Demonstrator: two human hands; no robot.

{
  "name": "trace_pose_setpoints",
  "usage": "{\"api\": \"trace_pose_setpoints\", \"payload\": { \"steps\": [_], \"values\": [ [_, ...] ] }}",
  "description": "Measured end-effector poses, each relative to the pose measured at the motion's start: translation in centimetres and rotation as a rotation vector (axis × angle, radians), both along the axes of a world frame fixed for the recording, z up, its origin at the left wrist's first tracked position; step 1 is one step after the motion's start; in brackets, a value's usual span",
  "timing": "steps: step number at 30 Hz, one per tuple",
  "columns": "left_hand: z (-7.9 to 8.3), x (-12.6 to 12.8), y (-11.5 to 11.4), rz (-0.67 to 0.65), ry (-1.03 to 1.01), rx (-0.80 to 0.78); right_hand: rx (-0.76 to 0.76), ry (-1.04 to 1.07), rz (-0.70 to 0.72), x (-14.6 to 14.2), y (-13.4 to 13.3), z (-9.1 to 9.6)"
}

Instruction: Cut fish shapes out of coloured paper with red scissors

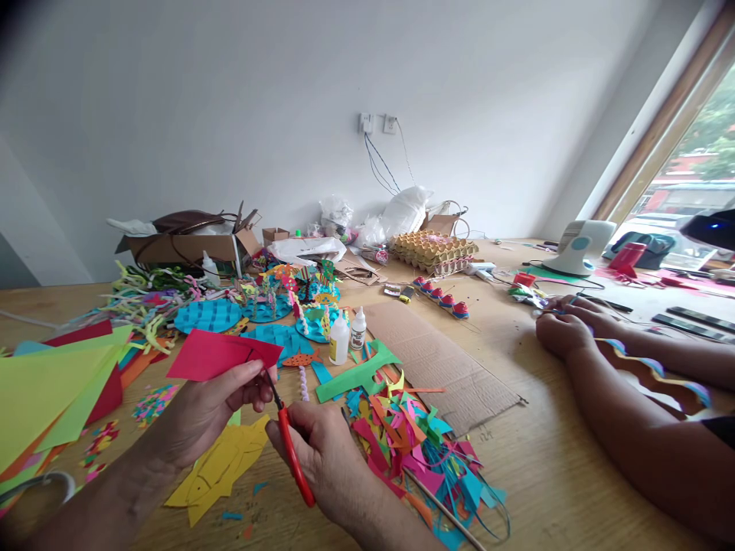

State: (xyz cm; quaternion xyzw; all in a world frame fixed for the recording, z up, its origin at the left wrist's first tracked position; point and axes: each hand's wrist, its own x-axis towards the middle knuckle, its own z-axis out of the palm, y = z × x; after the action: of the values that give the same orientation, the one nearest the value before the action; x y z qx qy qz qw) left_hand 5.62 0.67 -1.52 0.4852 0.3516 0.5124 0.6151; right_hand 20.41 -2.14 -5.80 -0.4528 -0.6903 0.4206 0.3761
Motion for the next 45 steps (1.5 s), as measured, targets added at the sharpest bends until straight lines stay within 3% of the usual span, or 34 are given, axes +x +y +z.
{"api": "trace_pose_setpoints", "payload": {
  "steps": [10, 30, 35, 38, 42, 45],
  "values": [
    [0.0, -0.8, 0.2, -0.077, 0.013, -0.001, 0.022, 0.002, 0.025, 0.0, 0.0, -0.4],
    [0.4, -2.0, 0.6, -0.143, 0.146, -0.019, 0.049, -0.066, 0.059, 0.3, -0.4, 0.8],
    [0.2, -1.7, 0.6, -0.02, 0.115, -0.033, -0.07, 0.074, 0.051, 0.1, -0.1, 0.5],
    [-0.1, -1.2, 0.4, 0.031, 0.089, -0.027, -0.111, 0.293, -0.012, 0.1, 0.2, 0.3],
    [-0.5, 0.1, -0.4, -0.066, 0.176, -0.004, -0.051, 0.6, -0.154, 0.3, 0.8, 0.2],
    [-1.2, 1.2, -0.8, -0.118, 0.212, 0.028, -0.03, 0.668, -0.199, 0.6, 0.9, 0.1]
  ]
}}
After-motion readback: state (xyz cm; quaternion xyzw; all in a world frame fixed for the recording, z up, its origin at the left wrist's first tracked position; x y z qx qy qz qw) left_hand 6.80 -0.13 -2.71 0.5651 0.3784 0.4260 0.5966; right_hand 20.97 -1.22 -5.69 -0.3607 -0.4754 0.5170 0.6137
